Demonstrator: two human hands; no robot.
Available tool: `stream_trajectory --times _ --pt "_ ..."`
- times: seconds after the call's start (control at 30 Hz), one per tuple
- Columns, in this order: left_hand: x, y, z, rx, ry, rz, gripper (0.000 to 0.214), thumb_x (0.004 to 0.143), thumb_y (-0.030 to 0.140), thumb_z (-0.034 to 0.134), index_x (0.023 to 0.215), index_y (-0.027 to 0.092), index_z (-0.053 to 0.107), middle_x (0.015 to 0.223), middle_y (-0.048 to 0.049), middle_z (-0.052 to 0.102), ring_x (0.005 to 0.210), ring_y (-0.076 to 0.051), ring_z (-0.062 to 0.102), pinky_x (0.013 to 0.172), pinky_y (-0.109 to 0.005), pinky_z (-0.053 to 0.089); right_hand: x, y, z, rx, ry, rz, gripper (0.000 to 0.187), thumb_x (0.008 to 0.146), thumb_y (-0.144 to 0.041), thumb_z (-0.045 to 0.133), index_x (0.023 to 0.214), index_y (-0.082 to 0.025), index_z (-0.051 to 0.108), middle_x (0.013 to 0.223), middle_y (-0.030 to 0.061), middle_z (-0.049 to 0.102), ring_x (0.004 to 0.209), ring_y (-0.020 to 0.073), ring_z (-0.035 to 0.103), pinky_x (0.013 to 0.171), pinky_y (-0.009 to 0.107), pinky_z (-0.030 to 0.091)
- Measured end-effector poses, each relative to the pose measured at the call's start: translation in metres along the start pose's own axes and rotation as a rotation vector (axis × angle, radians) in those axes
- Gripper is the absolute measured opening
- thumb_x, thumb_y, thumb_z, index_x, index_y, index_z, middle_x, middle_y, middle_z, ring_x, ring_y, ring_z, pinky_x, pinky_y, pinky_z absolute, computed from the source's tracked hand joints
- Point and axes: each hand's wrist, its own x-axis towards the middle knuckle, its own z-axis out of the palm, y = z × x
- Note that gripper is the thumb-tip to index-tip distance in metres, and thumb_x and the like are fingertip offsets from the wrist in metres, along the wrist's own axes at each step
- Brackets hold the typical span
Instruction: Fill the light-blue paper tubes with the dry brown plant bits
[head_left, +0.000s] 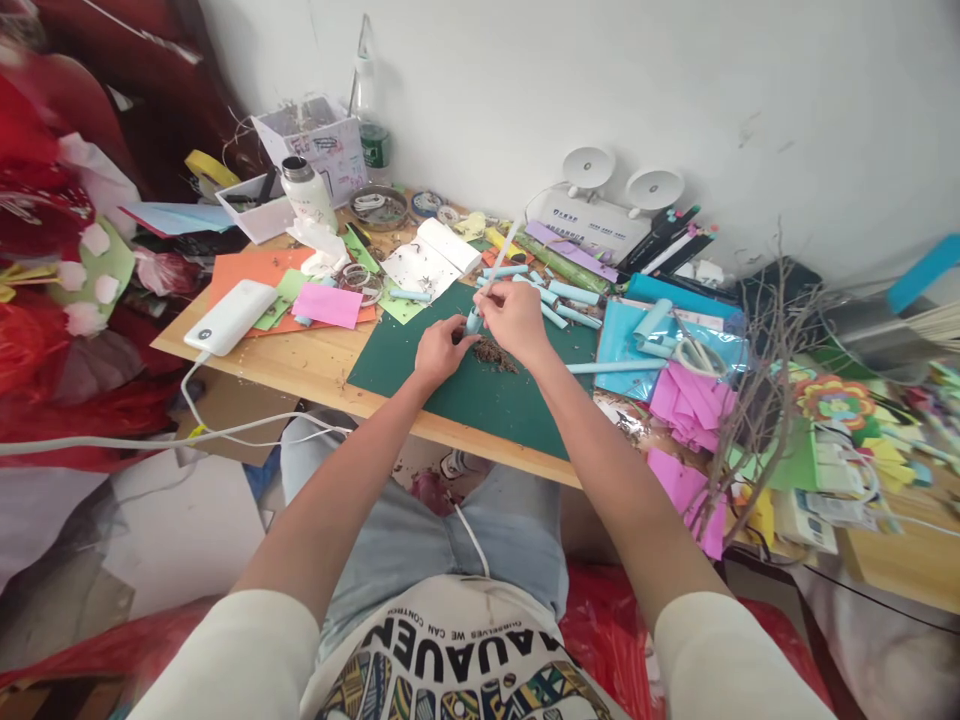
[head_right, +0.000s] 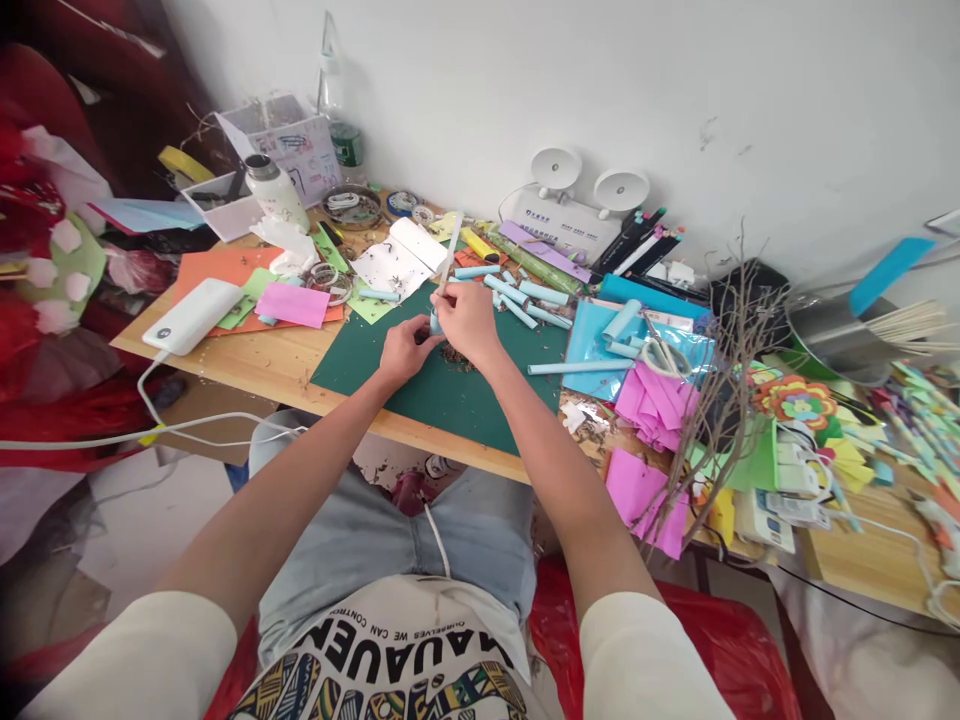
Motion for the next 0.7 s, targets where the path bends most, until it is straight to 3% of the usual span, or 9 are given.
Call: stream_trajectory --times 0.3,0.7 --pt "0.0 -0.0006 -0.0002 -0.001 -0.001 0.0 0.023 0.083 0.042 0.065 0.096 0.023 0.067 0.086 -0.0032 0.071 0.08 -0.019 0.062 0.074 -0.029 0.048 -0.0008 0.0036 -0.0041 -0.043 0.061 -0.021 0.028 0.087 -0.032 0.054 0.062 -0.02 0.059 0.056 0.0006 0.058 0.056 0.0167 0.053 0.064 0.032 0.042" --pt "0.0008 -0.0021 0.0008 0.02 0.002 0.012 0.022 0.082 0.04 0.065 0.095 0.022 0.066 0.082 -0.0027 0.069 0.076 -0.017 0.06 0.07 -0.027 0.045 0.0016 0.0024 0.0018 -0.137 -0.004 -0.083 0.024 0.088 -0.03 0.052 0.07 -0.018 0.063 0.067 0.0033 0.064 0.062 0.017 0.054 0.066 0.031 0.04"
